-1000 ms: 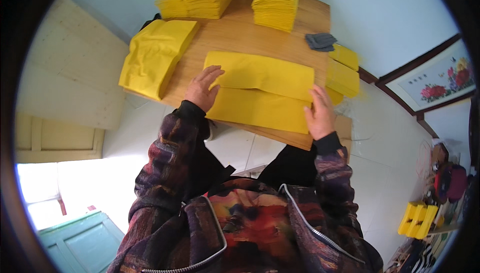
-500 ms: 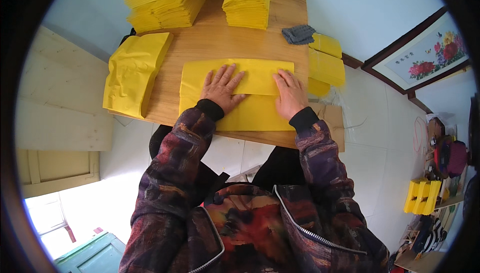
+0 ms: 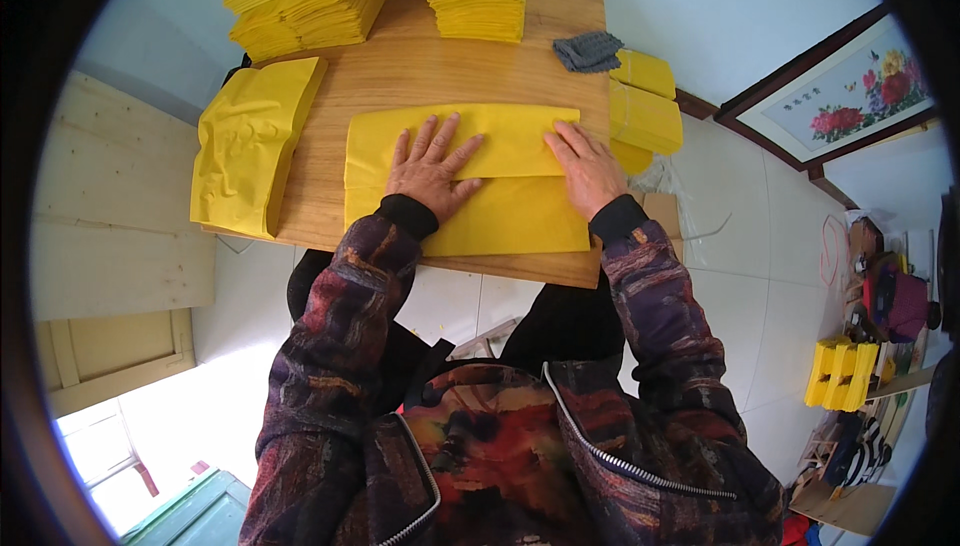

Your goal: The person folds yellow paper sheets on a wooden table, repeatedly folding each sheet in half and pressing the creases. The person stacks the folded sheets into a growing pile on the table.

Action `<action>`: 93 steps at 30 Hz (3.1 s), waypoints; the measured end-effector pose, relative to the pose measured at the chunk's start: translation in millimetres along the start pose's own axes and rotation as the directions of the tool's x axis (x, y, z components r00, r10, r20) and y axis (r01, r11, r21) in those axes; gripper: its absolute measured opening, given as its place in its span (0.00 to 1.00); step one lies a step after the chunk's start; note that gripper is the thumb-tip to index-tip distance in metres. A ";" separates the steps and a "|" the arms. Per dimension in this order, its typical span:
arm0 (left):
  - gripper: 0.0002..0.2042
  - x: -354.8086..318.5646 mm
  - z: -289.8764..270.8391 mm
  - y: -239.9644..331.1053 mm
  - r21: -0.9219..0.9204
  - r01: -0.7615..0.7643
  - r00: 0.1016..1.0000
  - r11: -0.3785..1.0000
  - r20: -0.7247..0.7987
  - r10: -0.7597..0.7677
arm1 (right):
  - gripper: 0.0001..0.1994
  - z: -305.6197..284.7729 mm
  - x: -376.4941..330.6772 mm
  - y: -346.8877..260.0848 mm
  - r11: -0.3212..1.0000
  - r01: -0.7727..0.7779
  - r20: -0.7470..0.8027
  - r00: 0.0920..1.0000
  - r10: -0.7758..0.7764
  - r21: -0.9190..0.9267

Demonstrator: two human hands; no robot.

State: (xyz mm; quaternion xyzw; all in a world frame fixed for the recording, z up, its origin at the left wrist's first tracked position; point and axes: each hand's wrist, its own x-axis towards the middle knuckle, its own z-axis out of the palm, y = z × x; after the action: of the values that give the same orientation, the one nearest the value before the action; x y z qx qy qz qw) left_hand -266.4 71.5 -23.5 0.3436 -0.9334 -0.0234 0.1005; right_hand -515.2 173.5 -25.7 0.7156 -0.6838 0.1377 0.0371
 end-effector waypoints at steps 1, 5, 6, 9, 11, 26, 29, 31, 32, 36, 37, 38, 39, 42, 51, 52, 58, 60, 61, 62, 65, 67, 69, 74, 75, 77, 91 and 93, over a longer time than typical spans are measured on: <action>0.29 0.1 0.0 -0.2 0.000 0.001 1.000 1.000 0.000 -0.001 | 0.23 0.0 -0.1 0.2 1.000 0.005 -0.009 1.000 -0.005 -0.021; 0.29 -0.1 0.2 0.1 -0.010 0.001 1.000 1.000 -0.008 -0.001 | 0.23 -1.2 0.4 -0.1 0.994 0.025 -0.049 0.998 -0.031 -0.106; 0.29 -0.2 0.3 0.2 -0.019 0.000 1.000 1.000 -0.015 0.000 | 0.23 -1.6 1.1 -0.1 0.993 0.024 -0.050 0.998 -0.030 -0.120; 0.29 -0.2 0.6 0.6 -0.013 -0.005 1.000 1.000 -0.028 0.005 | 0.23 -2.3 4.2 -0.2 0.992 0.021 -0.050 0.998 -0.028 -0.128; 0.29 -0.2 0.3 0.5 -0.009 0.003 1.000 1.000 -0.003 -0.003 | 0.23 -1.8 5.2 -0.4 0.992 0.015 -0.040 0.999 -0.021 -0.126; 0.29 1.2 -4.3 2.4 -0.002 0.023 0.999 1.000 0.042 -0.023 | 0.27 -22.8 3.6 -1.4 0.999 -0.032 0.251 0.967 0.035 -0.015; 0.30 1.1 -4.7 2.8 -0.003 0.027 0.998 1.000 0.055 -0.027 | 0.29 -40.8 15.5 -1.5 0.992 -0.073 0.381 0.924 0.030 0.100; 0.30 1.0 -5.2 3.5 -0.005 0.031 0.997 1.000 0.067 -0.030 | 0.31 -48.8 34.5 -6.5 0.986 -0.146 0.504 0.859 0.087 0.079; 0.30 1.2 -5.4 3.9 -0.006 0.032 0.997 0.999 0.072 -0.032 | 0.31 -49.0 41.0 -14.8 0.980 -0.196 0.490 0.857 0.158 0.027; 0.29 1.3 -5.6 3.5 -0.004 0.036 0.996 0.999 0.084 -0.036 | 0.30 -30.7 56.7 -58.6 0.927 -0.309 0.258 0.897 0.359 -0.214; 0.30 0.9 -5.5 3.1 -0.007 0.039 0.996 0.999 0.085 -0.038 | 0.29 -24.6 54.4 -66.8 0.914 -0.320 0.170 0.915 0.366 -0.249; 0.30 0.7 -5.1 2.9 -0.011 0.037 0.996 0.999 0.082 -0.036 | 0.30 -19.5 53.6 -69.5 0.915 -0.357 0.160 0.908 0.387 -0.190; 0.30 0.6 -4.7 2.5 -0.024 0.034 0.996 0.999 0.085 -0.032 | 0.30 -13.6 51.5 -72.1 0.914 -0.364 0.141 0.910 0.390 -0.179; 0.30 0.4 -3.7 2.1 -0.014 0.030 0.996 0.999 0.083 -0.029 | 0.31 3.2 48.0 -74.1 0.915 -0.378 0.107 0.913 0.394 -0.143; 0.30 1.6 -6.4 3.2 0.016 0.019 0.998 1.000 0.064 -0.020 | 0.36 15.1 40.6 -66.4 0.944 -0.329 0.125 0.938 0.324 0.017; 0.30 1.0 -5.2 2.8 0.018 0.018 0.998 1.000 0.064 -0.019 | 0.37 12.8 39.6 -60.0 0.941 -0.339 0.133 0.934 0.333 0.025; 0.31 -2.1 1.1 -7.0 0.035 0.035 0.997 0.999 0.064 -0.038 | 0.43 2.1 27.7 -26.9 0.920 -0.389 0.192 0.900 0.391 -0.050; 0.31 -7.1 -0.8 -14.8 0.056 0.090 0.992 0.994 0.085 -0.095 | 0.43 1.6 26.0 -23.9 0.917 -0.396 0.206 0.894 0.397 -0.046; 0.31 -11.1 -2.9 -20.9 0.064 0.123 0.987 0.990 0.094 -0.129 | 0.44 1.5 26.1 -23.6 0.917 -0.397 0.206 0.894 0.397 -0.044; 0.31 -15.8 -5.3 -28.5 0.074 0.158 0.981 0.985 0.100 -0.165 | 0.43 1.0 25.9 -23.7 0.917 -0.397 0.201 0.895 0.398 -0.046; 0.31 -33.5 -10.0 -53.0 0.086 0.231 0.967 0.969 0.085 -0.238 | 0.43 0.0 26.7 -26.6 0.917 -0.395 0.198 0.896 0.397 -0.052; 0.31 -44.2 -12.4 -67.7 0.050 0.274 0.958 0.960 0.078 -0.277 | 0.43 -0.9 27.6 -27.7 0.915 -0.399 0.211 0.890 0.404 -0.069; 0.30 -49.4 -18.0 -78.1 0.022 0.306 0.947 0.952 0.093 -0.307 | 0.44 -0.9 27.1 -28.7 0.910 -0.408 0.224 0.882 0.414 -0.073; 0.24 -10.8 -34.4 -51.6 0.280 0.352 0.917 0.893 0.088 -0.389 | 0.45 1.6 24.3 -28.4 0.904 -0.421 0.209 0.879 0.428 -0.082; 0.21 7.0 -28.0 -31.3 0.048 0.380 0.918 0.924 0.104 -0.383 | 0.45 2.2 23.3 -28.3 0.906 -0.413 0.196 0.884 0.424 -0.092; 0.24 38.0 -8.0 14.6 0.034 0.176 0.968 0.984 0.176 -0.180 | 0.44 3.7 25.3 -28.4 0.912 -0.399 0.183 0.893 0.410 -0.099; 0.33 -2.1 -2.9 -56.2 0.006 0.467 0.884 0.884 0.037 -0.467 | 0.42 11.0 18.1 -21.4 0.938 -0.342 0.095 0.933 0.346 -0.059; 0.32 -9.5 -1.2 -69.2 0.003 0.492 0.870 0.871 0.038 -0.491 | 0.43 12.1 19.0 -21.3 0.931 -0.357 0.118 0.924 0.365 -0.080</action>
State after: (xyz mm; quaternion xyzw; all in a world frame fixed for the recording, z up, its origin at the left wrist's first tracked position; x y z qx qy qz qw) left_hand -215.0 24.8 -31.7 0.5687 -0.8171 -0.0576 0.0750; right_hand -491.8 153.5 -29.6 0.5836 -0.8084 0.0756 -0.0133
